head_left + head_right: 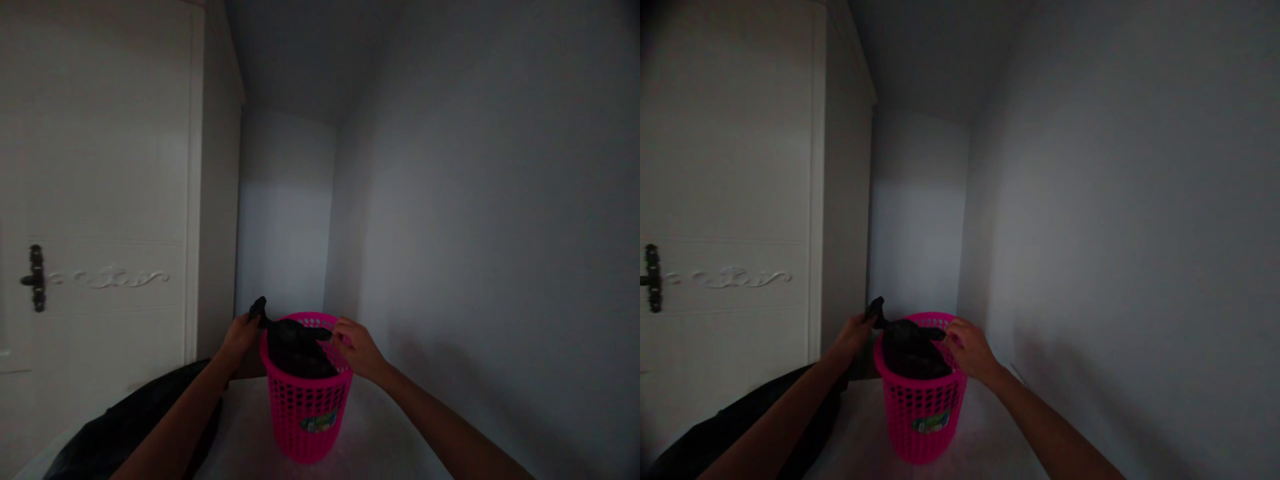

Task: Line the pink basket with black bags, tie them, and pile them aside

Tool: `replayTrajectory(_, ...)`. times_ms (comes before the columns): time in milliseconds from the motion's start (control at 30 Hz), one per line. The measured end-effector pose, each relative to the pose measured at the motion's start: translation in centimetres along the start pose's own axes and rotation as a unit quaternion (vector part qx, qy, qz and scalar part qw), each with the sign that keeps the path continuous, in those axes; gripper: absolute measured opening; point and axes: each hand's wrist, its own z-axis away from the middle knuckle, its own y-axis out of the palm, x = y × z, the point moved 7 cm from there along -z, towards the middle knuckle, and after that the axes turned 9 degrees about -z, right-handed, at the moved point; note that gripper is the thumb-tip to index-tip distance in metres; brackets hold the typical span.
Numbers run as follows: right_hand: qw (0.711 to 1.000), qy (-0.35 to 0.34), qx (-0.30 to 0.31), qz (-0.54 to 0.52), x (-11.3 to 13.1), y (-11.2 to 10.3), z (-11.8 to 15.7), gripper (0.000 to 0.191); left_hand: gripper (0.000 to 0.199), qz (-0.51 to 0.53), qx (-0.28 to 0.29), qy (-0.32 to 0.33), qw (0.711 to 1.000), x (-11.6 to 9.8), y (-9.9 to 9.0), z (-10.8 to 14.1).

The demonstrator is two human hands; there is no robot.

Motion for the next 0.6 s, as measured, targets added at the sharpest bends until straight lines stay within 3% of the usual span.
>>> replayTrajectory(167,0.993,0.088,0.041,-0.062,-3.0,-0.7,0.1,0.02,0.035,0.043,0.02,-0.052,0.998,2.3,0.8,0.6)
replayTrajectory(233,0.99,0.104,0.036,-0.089,-2.8,-1.0,-1.1,0.017,0.042,0.081,-0.001,-0.044,0.996,2.6,1.0,1.7)
replayTrajectory(300,0.987,0.114,0.025,-0.108,-2.0,-0.8,-2.4,0.029,0.057,0.115,-0.032,-0.031,0.992,3.0,1.0,3.5)
replayTrajectory(367,0.989,0.112,0.046,-0.09,-0.7,0.6,-3.6,0.049,0.071,0.14,-0.056,-0.024,0.988,3.6,1.1,5.7)
replayTrajectory(467,0.981,0.103,0.164,-0.02,0.6,5.0,-4.7,0.07,0.073,0.161,-0.06,-0.029,0.985,4.4,1.6,8.6)
replayTrajectory(533,0.962,0.123,0.242,0.001,0.5,7.8,-5.1,0.054,0.07,0.166,-0.053,-0.032,0.984,4.4,1.8,9.6)
replayTrajectory(600,0.954,0.145,0.261,-0.008,-0.1,9.1,-5.7,0.025,0.069,0.167,-0.047,-0.036,0.984,4.2,1.8,9.9)
